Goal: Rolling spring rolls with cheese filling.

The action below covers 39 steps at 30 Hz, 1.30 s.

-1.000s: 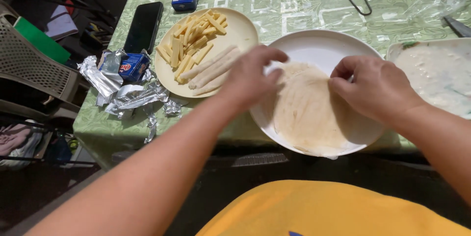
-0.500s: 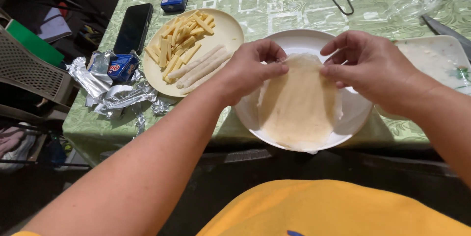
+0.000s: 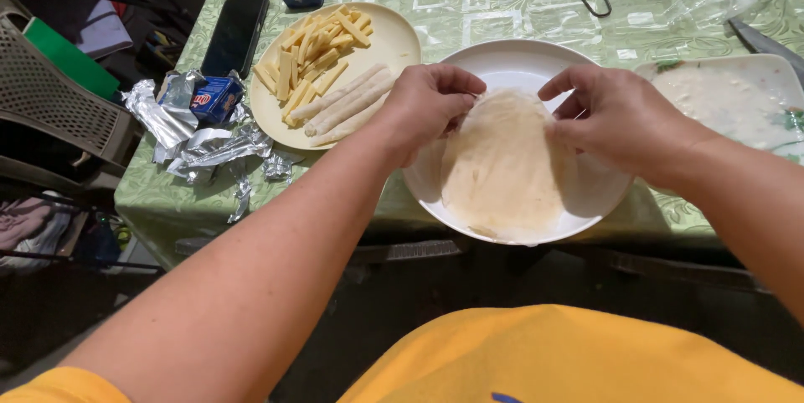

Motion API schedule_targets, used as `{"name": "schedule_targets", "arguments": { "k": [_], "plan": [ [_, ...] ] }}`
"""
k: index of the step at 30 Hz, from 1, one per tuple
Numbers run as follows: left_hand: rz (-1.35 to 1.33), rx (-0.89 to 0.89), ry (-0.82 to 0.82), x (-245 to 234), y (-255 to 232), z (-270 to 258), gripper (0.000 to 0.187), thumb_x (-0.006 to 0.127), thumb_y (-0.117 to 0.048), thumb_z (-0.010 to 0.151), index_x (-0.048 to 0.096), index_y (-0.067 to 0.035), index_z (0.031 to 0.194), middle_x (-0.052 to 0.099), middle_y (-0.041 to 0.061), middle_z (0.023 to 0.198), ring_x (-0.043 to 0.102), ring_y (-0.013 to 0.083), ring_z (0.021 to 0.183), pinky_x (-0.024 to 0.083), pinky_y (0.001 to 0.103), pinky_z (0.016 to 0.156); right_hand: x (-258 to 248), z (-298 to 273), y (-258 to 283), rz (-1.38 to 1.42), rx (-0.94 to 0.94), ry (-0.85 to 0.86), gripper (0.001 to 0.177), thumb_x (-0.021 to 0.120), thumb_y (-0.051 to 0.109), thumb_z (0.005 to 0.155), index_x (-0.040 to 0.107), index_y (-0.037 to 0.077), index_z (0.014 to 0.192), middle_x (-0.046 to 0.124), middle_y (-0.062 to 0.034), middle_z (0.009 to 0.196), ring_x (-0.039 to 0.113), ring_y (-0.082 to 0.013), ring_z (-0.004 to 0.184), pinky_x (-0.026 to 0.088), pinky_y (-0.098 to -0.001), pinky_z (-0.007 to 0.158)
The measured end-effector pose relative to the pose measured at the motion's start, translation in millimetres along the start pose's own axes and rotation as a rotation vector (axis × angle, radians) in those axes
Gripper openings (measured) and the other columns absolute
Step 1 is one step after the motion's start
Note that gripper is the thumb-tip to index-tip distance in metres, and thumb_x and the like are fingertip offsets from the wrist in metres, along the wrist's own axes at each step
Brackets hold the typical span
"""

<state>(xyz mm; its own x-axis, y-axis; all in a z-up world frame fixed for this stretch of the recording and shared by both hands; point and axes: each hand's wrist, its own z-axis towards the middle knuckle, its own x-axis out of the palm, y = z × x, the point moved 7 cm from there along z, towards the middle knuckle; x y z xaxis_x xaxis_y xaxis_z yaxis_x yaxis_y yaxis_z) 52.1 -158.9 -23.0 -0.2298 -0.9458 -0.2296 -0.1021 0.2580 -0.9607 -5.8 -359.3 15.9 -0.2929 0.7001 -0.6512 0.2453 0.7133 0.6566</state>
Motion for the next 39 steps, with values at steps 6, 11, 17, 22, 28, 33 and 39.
{"name": "schedule_targets", "arguments": {
  "k": [6,11,17,22,28,33,39],
  "plan": [
    [-0.079,-0.164,0.053,3.7,-14.1,-20.1,0.031,0.072,-0.007,0.087,0.070,-0.008,0.118,0.073,0.005,0.093,0.067,0.0122,0.077,0.060,0.030,0.074,0.1,6.0,-1.8,-0.055,-0.091,-0.063,0.043,0.064,0.021,0.099,0.059,0.021,0.142,0.068,-0.0030,0.120,0.069,-0.0240,0.107,0.059,-0.0409,0.092],
    [-0.100,-0.131,0.136,10.6,-23.3,-24.5,0.041,0.076,-0.010,0.085,0.065,-0.009,0.124,0.073,0.005,0.090,0.069,0.0128,0.080,0.062,0.032,0.077,-7.4,-7.7,29.1,-0.214,-0.773,-0.318,0.032,0.077,0.023,0.089,0.074,0.020,0.121,0.065,-0.0075,0.122,0.066,-0.0230,0.107,0.059,-0.0367,0.088],
    [-0.103,-0.140,0.107,12.4,-23.0,-21.9,0.039,0.076,-0.009,0.083,0.066,-0.008,0.121,0.072,0.004,0.088,0.067,0.0124,0.078,0.062,0.032,0.077,-5.4,-29.3,38.9,-0.443,-1.052,-0.495,0.009,0.080,0.018,0.087,0.075,0.017,0.094,0.071,-0.0026,0.106,0.065,-0.0240,0.107,0.056,-0.0434,0.093],
    [0.003,-0.089,-0.036,-1.1,-9.8,-4.0,0.032,0.073,-0.007,0.085,0.068,-0.005,0.116,0.074,0.008,0.094,0.070,0.0148,0.080,0.063,0.034,0.078,-11.3,-27.3,32.4,-0.333,-0.962,-0.376,0.010,0.075,0.015,0.087,0.071,0.011,0.096,0.073,-0.0035,0.100,0.067,-0.0232,0.108,0.057,-0.0414,0.093],
    [0.287,0.221,-0.054,5.7,-34.1,-5.0,0.030,0.069,-0.021,0.092,0.070,-0.006,0.118,0.073,0.009,0.116,0.068,0.0160,0.104,0.056,0.034,0.095,-13.0,-18.2,35.3,-0.081,-0.608,-0.116,0.016,0.068,0.019,0.093,0.069,0.008,0.104,0.076,-0.0051,0.097,0.074,-0.0157,0.092,0.060,-0.0307,0.090],
    [-0.174,0.176,0.344,36.3,-49.1,-27.1,0.048,0.067,-0.042,0.094,0.065,-0.007,0.127,0.074,0.012,0.116,0.070,0.0201,0.109,0.055,0.035,0.099,-16.2,-11.2,39.7,0.020,-0.626,-0.058,0.017,0.064,0.018,0.096,0.069,0.006,0.107,0.074,-0.0054,0.098,0.073,-0.0132,0.092,0.057,-0.0285,0.089],
    [0.033,0.038,0.431,44.2,-24.1,-37.6,0.069,0.076,-0.049,0.076,0.065,-0.006,0.129,0.075,0.013,0.117,0.074,0.0205,0.108,0.059,0.035,0.096,-19.3,-16.5,43.9,0.129,-0.539,0.014,0.017,0.059,0.015,0.099,0.065,0.005,0.111,0.072,-0.0067,0.094,0.070,-0.0143,0.088,0.061,-0.0318,0.081]
  ]
}}
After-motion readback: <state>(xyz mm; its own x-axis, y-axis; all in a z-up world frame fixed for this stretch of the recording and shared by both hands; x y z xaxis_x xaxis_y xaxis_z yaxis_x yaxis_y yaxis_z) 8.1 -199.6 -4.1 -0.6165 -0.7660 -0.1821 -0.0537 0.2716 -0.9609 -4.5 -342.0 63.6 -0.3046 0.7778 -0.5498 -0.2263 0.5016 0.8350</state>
